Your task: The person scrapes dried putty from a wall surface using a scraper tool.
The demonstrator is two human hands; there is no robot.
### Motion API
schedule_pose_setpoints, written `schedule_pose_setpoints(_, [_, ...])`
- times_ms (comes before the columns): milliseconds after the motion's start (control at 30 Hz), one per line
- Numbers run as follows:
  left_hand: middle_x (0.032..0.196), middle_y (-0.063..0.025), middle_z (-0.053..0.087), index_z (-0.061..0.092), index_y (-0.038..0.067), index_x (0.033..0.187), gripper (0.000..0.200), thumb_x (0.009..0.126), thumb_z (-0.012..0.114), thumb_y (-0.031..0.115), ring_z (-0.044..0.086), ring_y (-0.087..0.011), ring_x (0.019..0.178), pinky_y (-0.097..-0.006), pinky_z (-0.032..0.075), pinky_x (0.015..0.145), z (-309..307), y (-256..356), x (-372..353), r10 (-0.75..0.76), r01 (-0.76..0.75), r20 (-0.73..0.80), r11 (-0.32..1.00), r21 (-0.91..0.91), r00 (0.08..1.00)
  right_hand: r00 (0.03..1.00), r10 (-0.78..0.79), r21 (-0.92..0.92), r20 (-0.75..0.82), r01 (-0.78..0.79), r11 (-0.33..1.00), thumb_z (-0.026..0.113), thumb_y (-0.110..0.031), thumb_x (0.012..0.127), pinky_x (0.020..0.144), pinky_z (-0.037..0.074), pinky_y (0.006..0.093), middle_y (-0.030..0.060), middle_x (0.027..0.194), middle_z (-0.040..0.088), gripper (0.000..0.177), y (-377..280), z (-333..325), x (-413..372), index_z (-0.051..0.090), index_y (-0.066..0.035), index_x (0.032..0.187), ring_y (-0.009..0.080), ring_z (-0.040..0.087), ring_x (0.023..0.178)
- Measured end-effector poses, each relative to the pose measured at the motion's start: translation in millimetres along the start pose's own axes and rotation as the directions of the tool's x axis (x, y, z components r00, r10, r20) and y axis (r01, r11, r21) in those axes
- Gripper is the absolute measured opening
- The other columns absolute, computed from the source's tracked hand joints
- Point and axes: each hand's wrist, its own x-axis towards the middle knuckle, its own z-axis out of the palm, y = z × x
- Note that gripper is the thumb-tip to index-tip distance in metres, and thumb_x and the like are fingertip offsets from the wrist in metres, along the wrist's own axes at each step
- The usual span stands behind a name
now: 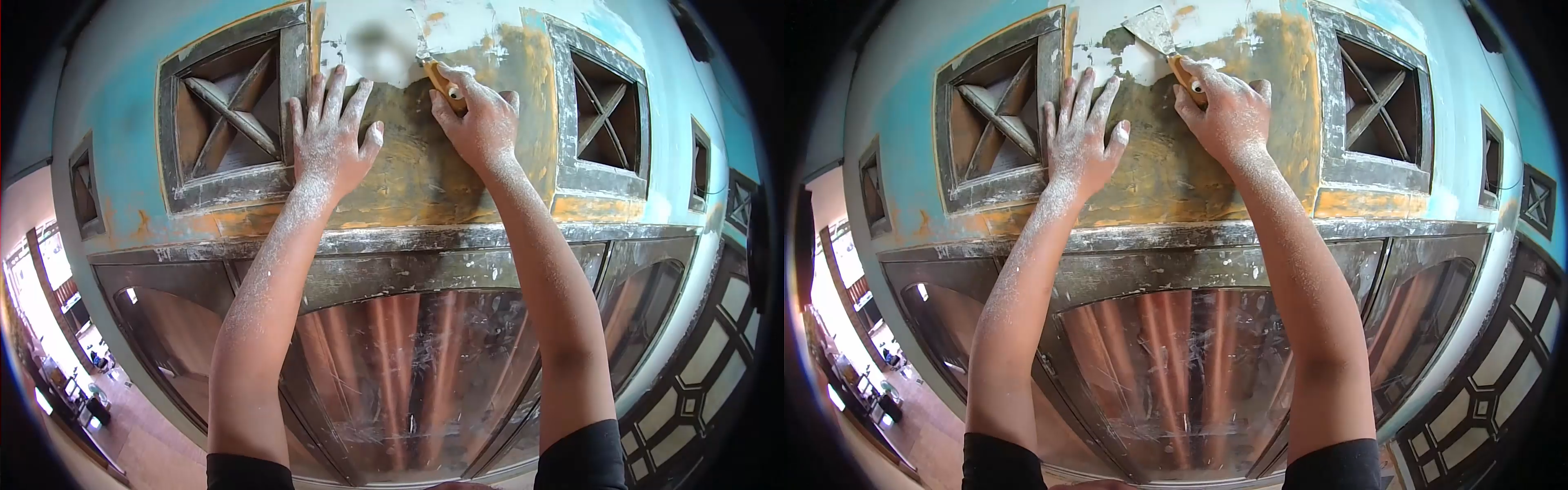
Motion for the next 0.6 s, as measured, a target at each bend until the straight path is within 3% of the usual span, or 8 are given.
schedule_pose_setpoints(167, [0.172, -0.0128, 0.018, 0.029, 0.013, 0.163, 0.07, 0.104, 0.046, 0.047, 0.012, -0.0343, 0.16, -0.0629, 0.008, 0.125, 3, 38, -19, 0.121, -0.118, 0.069, 0.991, -0.059, 0.99, 0.999, 0.005, 0.049, 0.041, -0.007, 0.999, 0.063, -0.034, 0.097, 0.09, 0.043, 0.0446, 0.0044, 0.095, 0.076, 0.035, 0, -4, -1, 0.065, -0.022, 0.13, 0.0238, 0.073, 0.09])
schedule_pose_setpoints(267, [0.172, -0.0134, 0.02, 0.029, 0.011, 0.163, 0.071, 0.105, 0.043, 0.049, 0.012, -0.0342, 0.16, -0.0632, 0.008, 0.125, 2, 55, -12, 0.087, -0.073, 0.136, 0.992, -0.101, 0.987, 0.997, 0.016, 0.082, 0.069, -0.021, 0.996, 0.059, -0.031, 0.1, 0.089, 0.043, 0.0449, 0.006, 0.098, 0.075, 0.038, -2, -8, 1, 0.058, -0.021, 0.136, 0.0249, 0.072, 0.092])
schedule_pose_setpoints(333, [0.171, -0.0144, 0.022, 0.03, 0.009, 0.163, 0.068, 0.107, 0.039, 0.048, 0.013, -0.0347, 0.16, -0.0632, 0.005, 0.125, 7, 63, -1, 0.081, -0.068, 0.085, 0.987, -0.147, 0.993, 0.996, 0.009, 0.102, 0.086, -0.018, 0.995, 0.058, -0.029, 0.1, 0.09, 0.043, 0.0451, 0.0071, 0.1, 0.075, 0.039, -2, -10, 1, 0.056, -0.019, 0.138, 0.0254, 0.071, 0.096])
schedule_pose_setpoints(433, [0.167, -0.0177, 0.03, 0.032, 0.006, 0.16, 0.065, 0.109, 0.032, 0.046, 0.019, -0.0374, 0.157, -0.0642, 0.001, 0.125, 11, 82, 17, -0.087, 0.088, 0.026, 0.852, -0.516, 0.996, 0.993, -0.062, 0.153, 0.102, 0.046, 0.987, 0.054, -0.028, 0.101, 0.093, 0.043, 0.0457, 0.0111, 0.108, 0.074, 0.043, 1, -7, -4, 0.051, -0.018, 0.143, 0.0279, 0.069, 0.107])
schedule_pose_setpoints(467, [0.167, -0.0177, 0.03, 0.032, 0.006, 0.16, 0.065, 0.109, 0.032, 0.046, 0.019, -0.0374, 0.157, -0.0642, 0.001, 0.125, 11, 88, 22, -0.09, 0.092, 0.028, 0.852, -0.516, 0.996, 0.99, -0.12, 0.196, 0.07, 0.104, 0.975, 0.053, -0.027, 0.102, 0.095, 0.043, 0.046, 0.0125, 0.111, 0.073, 0.044, 3, -5, -4, 0.05, -0.018, 0.145, 0.0289, 0.068, 0.109])
schedule_pose_setpoints(533, [0.165, -0.0183, 0.033, 0.032, 0.005, 0.16, 0.062, 0.11, 0.03, 0.043, 0.02, -0.0379, 0.157, -0.0646, 0.001, 0.124, 9, 100, 31, -0.174, 0.175, 0.069, 0.722, -0.67, 0.982, 0.986, -0.08, 0.24, 0.147, 0.043, 0.97, 0.051, -0.026, 0.102, 0.097, 0.042, 0.0473, 0.0146, 0.115, 0.071, 0.048, 4, -8, -4, 0.046, -0.017, 0.148, 0.031, 0.066, 0.113])
schedule_pose_setpoints(567, [0.158, -0.0207, 0.041, 0.045, 0.004, 0.15, 0.055, 0.11, 0.033, 0.038, 0.023, -0.0384, 0.156, -0.0652, 0.001, 0.124, 9, 106, 36, -0.232, 0.197, 0.055, 0.653, -0.732, 0.971, 0.987, -0.064, 0.275, 0.148, 0.021, 0.961, 0.052, -0.025, 0.101, 0.096, 0.042, 0.0478, 0.015, 0.114, 0.071, 0.05, 6, -8, -5, 0.044, -0.016, 0.15, 0.0316, 0.066, 0.112])
schedule_pose_setpoints(600, [0.158, -0.0207, 0.041, 0.045, 0.004, 0.15, 0.055, 0.11, 0.033, 0.038, 0.023, -0.0384, 0.156, -0.0652, 0.001, 0.124, 8, 112, 40, -0.232, 0.197, 0.055, 0.653, -0.731, 0.971, 0.988, -0.047, 0.309, 0.15, -0.001, 0.951, 0.052, -0.024, 0.1, 0.096, 0.043, 0.0483, 0.0154, 0.113, 0.071, 0.052, 6, -9, -4, 0.043, -0.015, 0.151, 0.0321, 0.066, 0.112])
